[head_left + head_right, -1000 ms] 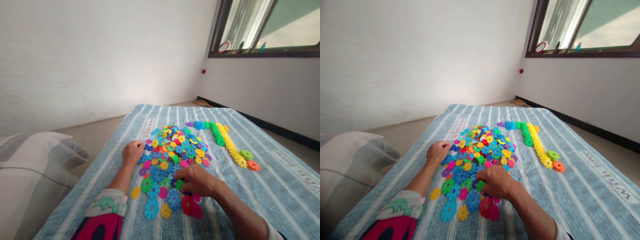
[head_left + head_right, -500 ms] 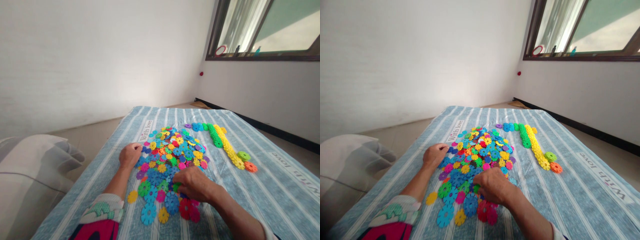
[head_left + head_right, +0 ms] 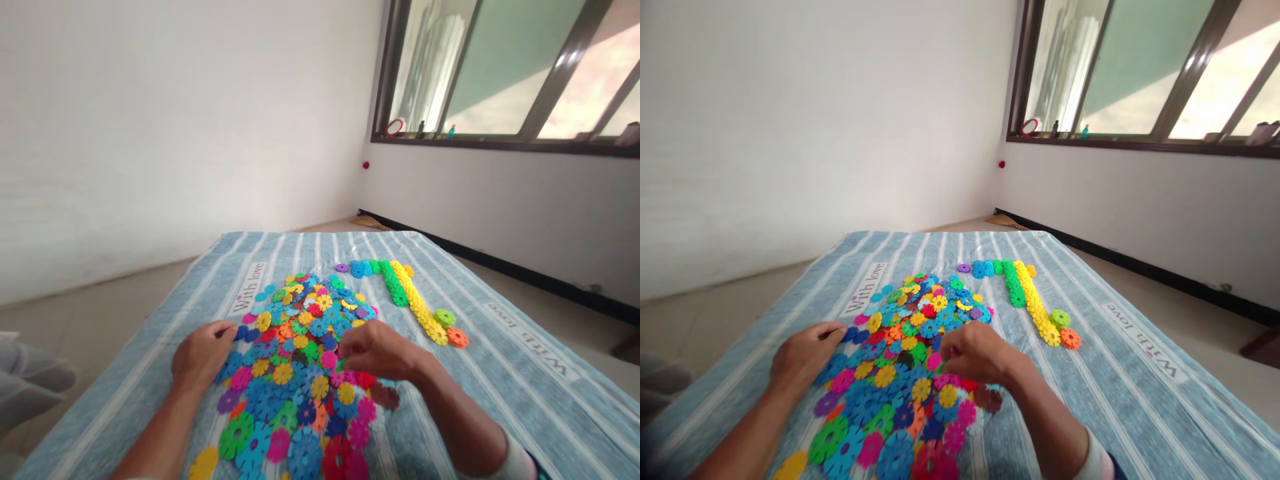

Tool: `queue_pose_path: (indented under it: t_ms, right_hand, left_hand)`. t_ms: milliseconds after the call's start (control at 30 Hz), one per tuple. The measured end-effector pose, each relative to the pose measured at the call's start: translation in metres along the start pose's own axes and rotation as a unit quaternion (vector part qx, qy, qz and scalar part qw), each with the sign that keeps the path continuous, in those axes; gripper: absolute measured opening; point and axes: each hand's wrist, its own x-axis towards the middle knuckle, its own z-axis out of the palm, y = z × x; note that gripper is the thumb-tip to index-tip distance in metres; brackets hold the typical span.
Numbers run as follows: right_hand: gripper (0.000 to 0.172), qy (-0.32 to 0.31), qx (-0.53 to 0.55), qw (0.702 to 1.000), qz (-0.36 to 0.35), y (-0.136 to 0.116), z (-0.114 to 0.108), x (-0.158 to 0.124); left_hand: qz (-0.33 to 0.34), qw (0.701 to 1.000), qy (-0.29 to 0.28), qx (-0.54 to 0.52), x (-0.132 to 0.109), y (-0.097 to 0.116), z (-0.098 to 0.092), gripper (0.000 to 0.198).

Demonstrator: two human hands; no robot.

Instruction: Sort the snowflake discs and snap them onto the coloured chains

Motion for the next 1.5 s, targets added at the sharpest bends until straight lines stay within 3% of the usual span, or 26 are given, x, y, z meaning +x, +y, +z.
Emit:
queue_pose_path:
  t_ms: [100, 167, 233, 333, 467, 700, 1033, 1233, 1500]
  right_hand:
    - [0.005, 0.09, -0.084, 0.991, 0.053, 0.036, -0.039, 0.016]
    - [0.009, 0.122, -0.186, 0.967, 0.123, 0.066, -0.063, 0.034]
    - [0.013, 0.133, -0.217, 0.954, 0.16, 0.095, -0.082, 0.054]
    - [0.019, 0.124, -0.242, 0.941, 0.2, 0.127, -0.098, 0.083]
    - [0.022, 0.086, -0.257, 0.935, 0.23, 0.15, -0.099, 0.111]
    - [0.029, 0.041, -0.277, 0.929, 0.244, 0.161, -0.098, 0.135]
    - [0.023, 0.0, -0.284, 0.919, 0.274, 0.161, -0.106, 0.139]
    - [0.024, -0.007, -0.299, 0.91, 0.287, 0.161, -0.106, 0.143]
    - [0.037, 0.014, -0.324, 0.902, 0.285, 0.158, -0.104, 0.145]
  left_hand:
    - [-0.003, 1.0, -0.003, 0.005, 0.0, -0.001, -0.001, 0.034]
    - [0.0, 1.0, 0.0, 0.0, 0.001, -0.002, 0.0, 0.035]
    - [0.0, 1.0, 0.005, -0.003, 0.002, -0.004, 0.001, 0.033]
    - [-0.004, 1.0, 0.017, -0.008, 0.003, -0.007, 0.005, 0.032]
    - [-0.012, 1.0, 0.014, -0.015, 0.004, -0.009, 0.008, 0.032]
    - [-0.017, 1.0, 0.014, -0.022, 0.001, -0.009, 0.008, 0.029]
    - [-0.022, 1.0, 0.013, -0.017, -0.002, -0.002, 0.004, 0.028]
    - [-0.021, 0.999, 0.018, -0.018, -0.001, -0.003, 0.004, 0.027]
    - [-0.017, 1.0, 0.015, -0.02, 0.001, -0.007, 0.008, 0.028]
